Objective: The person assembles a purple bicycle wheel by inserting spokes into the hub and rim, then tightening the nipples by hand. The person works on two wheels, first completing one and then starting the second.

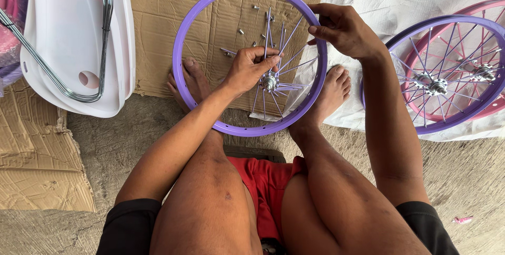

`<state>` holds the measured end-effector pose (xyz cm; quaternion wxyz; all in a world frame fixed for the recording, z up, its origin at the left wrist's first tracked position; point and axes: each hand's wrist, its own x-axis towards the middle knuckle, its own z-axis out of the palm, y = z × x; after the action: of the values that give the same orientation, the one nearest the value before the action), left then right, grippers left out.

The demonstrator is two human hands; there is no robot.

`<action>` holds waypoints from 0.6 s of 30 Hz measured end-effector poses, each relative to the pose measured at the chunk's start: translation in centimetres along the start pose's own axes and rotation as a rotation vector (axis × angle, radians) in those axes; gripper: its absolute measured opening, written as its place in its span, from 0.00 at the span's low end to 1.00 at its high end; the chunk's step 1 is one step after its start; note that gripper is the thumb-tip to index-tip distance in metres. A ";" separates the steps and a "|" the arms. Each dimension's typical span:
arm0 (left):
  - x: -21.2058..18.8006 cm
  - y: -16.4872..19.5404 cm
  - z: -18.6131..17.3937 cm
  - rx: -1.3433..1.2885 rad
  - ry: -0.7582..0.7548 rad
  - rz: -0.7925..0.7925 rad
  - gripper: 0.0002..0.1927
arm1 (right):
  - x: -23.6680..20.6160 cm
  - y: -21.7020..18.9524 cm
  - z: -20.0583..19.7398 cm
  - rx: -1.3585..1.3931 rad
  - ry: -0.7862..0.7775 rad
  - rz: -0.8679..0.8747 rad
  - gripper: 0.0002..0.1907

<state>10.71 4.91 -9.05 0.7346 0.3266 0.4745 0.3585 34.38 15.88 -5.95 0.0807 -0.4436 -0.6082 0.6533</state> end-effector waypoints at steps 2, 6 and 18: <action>0.0 0.0 0.0 0.005 0.000 0.000 0.16 | 0.0 -0.1 0.0 -0.018 0.005 0.050 0.27; 0.0 0.1 0.0 0.046 0.002 -0.006 0.16 | 0.0 -0.2 0.0 -0.002 -0.008 -0.003 0.28; 0.2 -0.3 -0.1 -0.012 -0.036 0.038 0.14 | -0.1 0.3 0.3 0.046 0.008 0.011 0.27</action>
<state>10.74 4.96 -9.39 0.7381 0.3376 0.4527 0.3693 34.39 15.55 -6.22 0.0896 -0.4476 -0.5902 0.6658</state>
